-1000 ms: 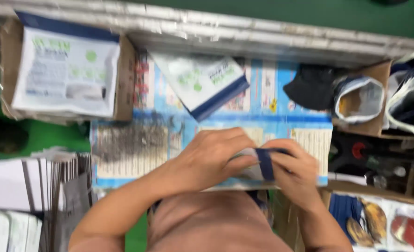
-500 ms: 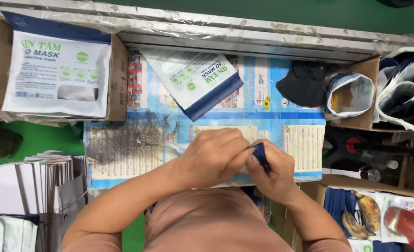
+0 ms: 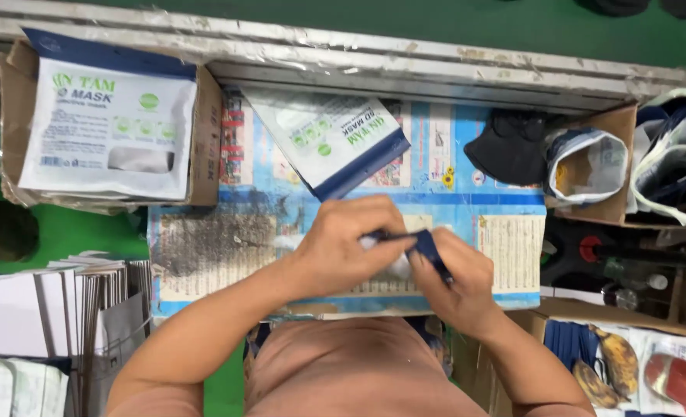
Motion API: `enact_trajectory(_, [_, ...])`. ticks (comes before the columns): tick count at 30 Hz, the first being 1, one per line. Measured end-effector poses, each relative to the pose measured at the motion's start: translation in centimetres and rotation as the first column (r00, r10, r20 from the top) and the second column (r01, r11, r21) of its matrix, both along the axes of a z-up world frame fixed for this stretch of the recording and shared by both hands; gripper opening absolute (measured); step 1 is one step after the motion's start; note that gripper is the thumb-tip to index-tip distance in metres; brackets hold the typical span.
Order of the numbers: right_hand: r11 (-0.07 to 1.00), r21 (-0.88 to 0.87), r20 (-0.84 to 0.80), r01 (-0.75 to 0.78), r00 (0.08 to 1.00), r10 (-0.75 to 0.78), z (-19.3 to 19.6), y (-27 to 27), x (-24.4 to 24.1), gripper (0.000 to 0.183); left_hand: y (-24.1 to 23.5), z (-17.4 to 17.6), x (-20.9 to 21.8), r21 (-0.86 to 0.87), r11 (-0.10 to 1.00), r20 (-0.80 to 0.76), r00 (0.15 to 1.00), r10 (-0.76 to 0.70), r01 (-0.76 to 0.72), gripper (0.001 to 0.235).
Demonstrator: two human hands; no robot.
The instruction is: The person picks up a black fabric face mask from the conveyor, folds it, and slides it into a printed plastic pouch with a blue header, then places the filled pouch on a stack. They repeat this packing cycle with masks and pouches one at a time.
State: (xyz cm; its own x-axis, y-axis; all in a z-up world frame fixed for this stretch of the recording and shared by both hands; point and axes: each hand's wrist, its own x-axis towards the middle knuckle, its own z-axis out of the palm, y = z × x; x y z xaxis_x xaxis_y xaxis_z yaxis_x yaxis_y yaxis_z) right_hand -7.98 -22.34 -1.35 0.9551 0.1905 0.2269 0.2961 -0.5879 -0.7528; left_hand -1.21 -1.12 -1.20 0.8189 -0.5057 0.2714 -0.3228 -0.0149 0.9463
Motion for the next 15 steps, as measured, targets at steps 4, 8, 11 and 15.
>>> enact_trajectory(4, [0.989,0.088,-0.047,-0.123,0.991,0.127,-1.9,-2.2,-0.5,0.011,2.0,-0.4,1.2,-0.114,0.993,0.008,0.999,0.040,-0.038,0.010])
enact_trajectory(8, [0.973,0.232,-0.158,0.005,0.987,0.033,-2.9,-3.1,-0.3,0.014,2.9,0.4,2.6,-0.032,0.968,-0.173,0.956,0.238,-0.247,0.012])
enact_trajectory(11, [0.964,0.263,-0.108,0.037,0.994,-0.009,-4.7,-4.2,1.2,0.011,4.3,1.5,3.4,-0.024,0.965,-0.138,0.957,0.256,-0.261,0.014])
enact_trajectory(15, [0.881,0.426,-0.254,0.203,0.962,-0.099,-6.5,-3.0,6.1,0.015,10.8,2.4,7.7,0.251,0.661,-0.035,0.675,0.737,-0.708,0.039])
